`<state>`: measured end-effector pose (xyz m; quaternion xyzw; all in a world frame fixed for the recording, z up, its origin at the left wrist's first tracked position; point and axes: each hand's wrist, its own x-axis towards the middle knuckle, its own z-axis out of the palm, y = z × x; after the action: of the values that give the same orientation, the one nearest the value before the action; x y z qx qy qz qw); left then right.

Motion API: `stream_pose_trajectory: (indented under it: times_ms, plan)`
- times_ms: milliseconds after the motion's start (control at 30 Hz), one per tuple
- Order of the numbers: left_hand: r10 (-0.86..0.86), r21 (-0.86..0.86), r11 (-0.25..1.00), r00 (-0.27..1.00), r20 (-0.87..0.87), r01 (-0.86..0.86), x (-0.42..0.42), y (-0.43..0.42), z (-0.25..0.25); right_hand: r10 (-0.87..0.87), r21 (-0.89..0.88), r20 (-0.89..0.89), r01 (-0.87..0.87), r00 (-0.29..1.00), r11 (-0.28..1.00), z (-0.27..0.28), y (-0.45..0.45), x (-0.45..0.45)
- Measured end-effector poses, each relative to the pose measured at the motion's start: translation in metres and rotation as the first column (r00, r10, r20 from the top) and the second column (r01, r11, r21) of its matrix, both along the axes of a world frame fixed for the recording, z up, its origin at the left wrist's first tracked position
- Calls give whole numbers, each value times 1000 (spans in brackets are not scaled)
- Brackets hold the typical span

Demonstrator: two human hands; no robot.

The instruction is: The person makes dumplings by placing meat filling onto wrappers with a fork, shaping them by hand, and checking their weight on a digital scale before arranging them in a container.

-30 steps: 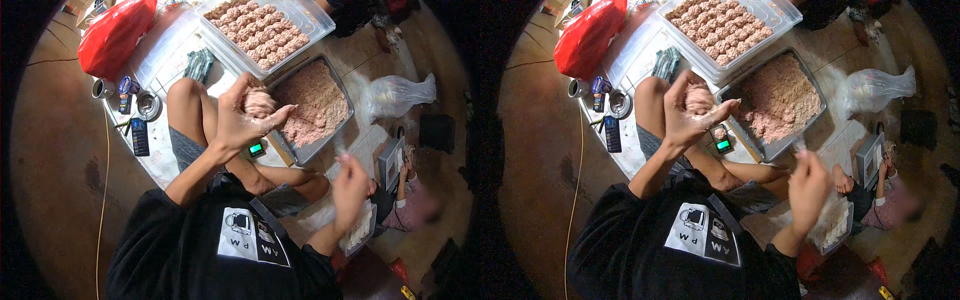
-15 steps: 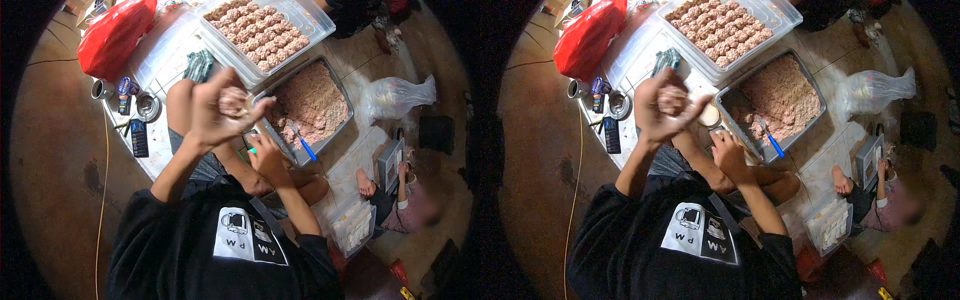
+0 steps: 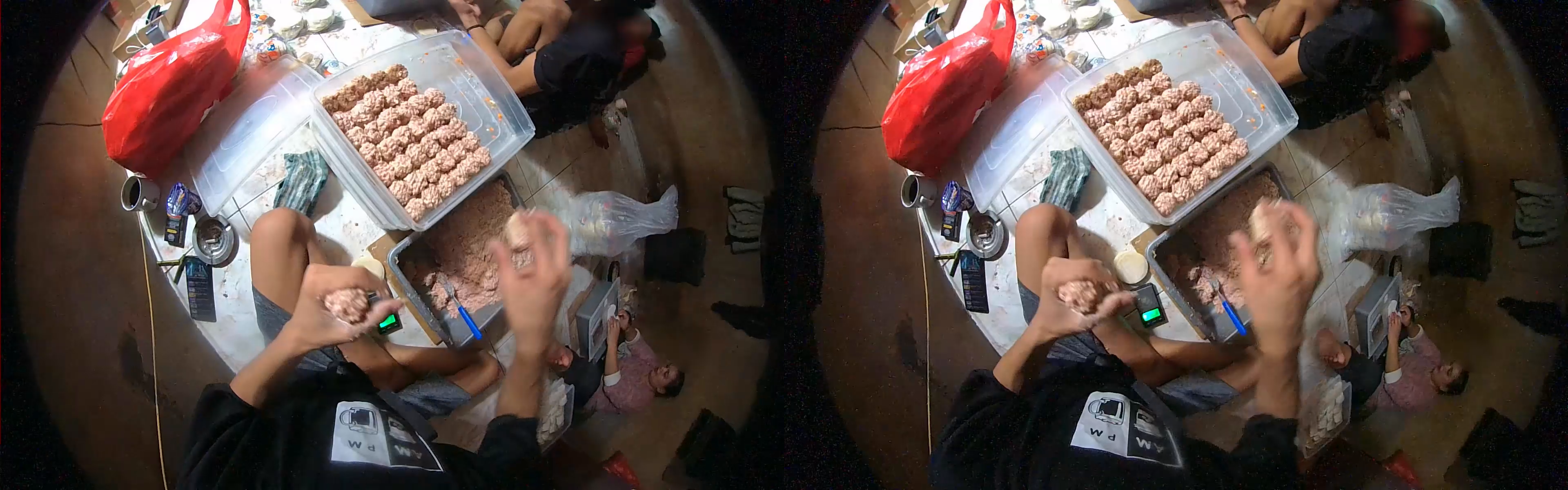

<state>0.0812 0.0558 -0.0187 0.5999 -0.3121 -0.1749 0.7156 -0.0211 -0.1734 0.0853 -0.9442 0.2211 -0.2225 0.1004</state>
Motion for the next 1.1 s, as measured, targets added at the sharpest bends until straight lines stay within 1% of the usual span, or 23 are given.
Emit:
stream_pose_trajectory:
  times_ms: [67,100,133,167,200,267,300,333,400,433,533,567,600,667,733,767,833,900,933,967,1000,1033,1100]
  plan:
    - [-75,-22,997,986,148,79,7,-8,-12,189,126,-131,-173,973,977,-3,-31,38]
    - [-28,151,988,966,255,-12,9,-14,-8,283,200,-191,-245,940,949,-6,-45,56]
    - [-79,210,975,997,22,73,11,-19,-23,322,163,-252,-288,912,944,-11,-58,78]
    - [-138,116,979,961,-240,169,16,-29,-29,360,130,-311,-336,880,933,-18,-72,103]
    - [-204,-1,973,854,-479,232,20,-38,-32,397,101,-371,-389,840,916,-24,-85,130]
    - [-100,-25,995,974,-201,97,24,-41,-23,423,4,-251,-436,871,900,-30,-110,182]
    - [-125,-35,992,982,-141,121,27,-31,-27,477,10,-203,-485,855,874,-36,-125,211]
    - [-84,-33,996,979,-186,79,32,-19,-20,530,12,-156,-535,834,845,-43,-138,239]
    - [-36,-44,999,995,-90,33,45,-19,-16,479,18,-294,-496,827,868,-67,-155,285]
    - [-51,-99,994,999,-13,50,42,-24,-17,450,19,-356,-475,819,880,-74,-153,300]
    - [21,69,997,977,213,-36,37,-14,-13,316,279,-641,-171,699,945,-85,-138,325]
    - [110,136,983,986,123,-126,38,-8,-13,372,365,-583,-176,723,914,-116,-159,329]
    - [152,213,967,987,-49,-139,43,-3,-11,379,333,-546,-222,747,917,-115,-157,329]
    - [97,99,993,922,-376,-64,51,-5,-2,397,266,-512,-299,762,917,-115,-154,325]
    - [27,27,999,994,-110,-24,45,-1,-7,378,194,-546,-326,748,925,-113,-145,322]
    - [117,-50,991,989,-93,-122,41,-2,-5,349,152,-576,-322,740,934,-111,-140,318]
    - [54,-49,997,998,-43,-56,36,-11,8,263,36,-667,-323,697,946,-106,-126,310]
    - [-52,-43,998,998,37,53,29,-25,18,267,-192,-459,-388,847,901,-96,-109,275]
    - [-35,65,998,991,127,27,20,-32,13,289,-311,-340,-397,895,864,-83,-96,255]
    - [-64,57,997,996,58,61,17,-39,12,387,-364,-155,-417,909,833,-65,-85,236]
    - [-94,49,994,995,-13,94,15,-42,12,348,-229,-95,-361,932,904,-41,-64,211]
    - [4,18,1000,1000,-14,-4,15,-39,13,297,-85,-43,-299,954,950,-20,-44,181]
    - [198,-49,979,980,-31,-199,13,-37,15,363,24,12,-364,932,931,2,-20,114]
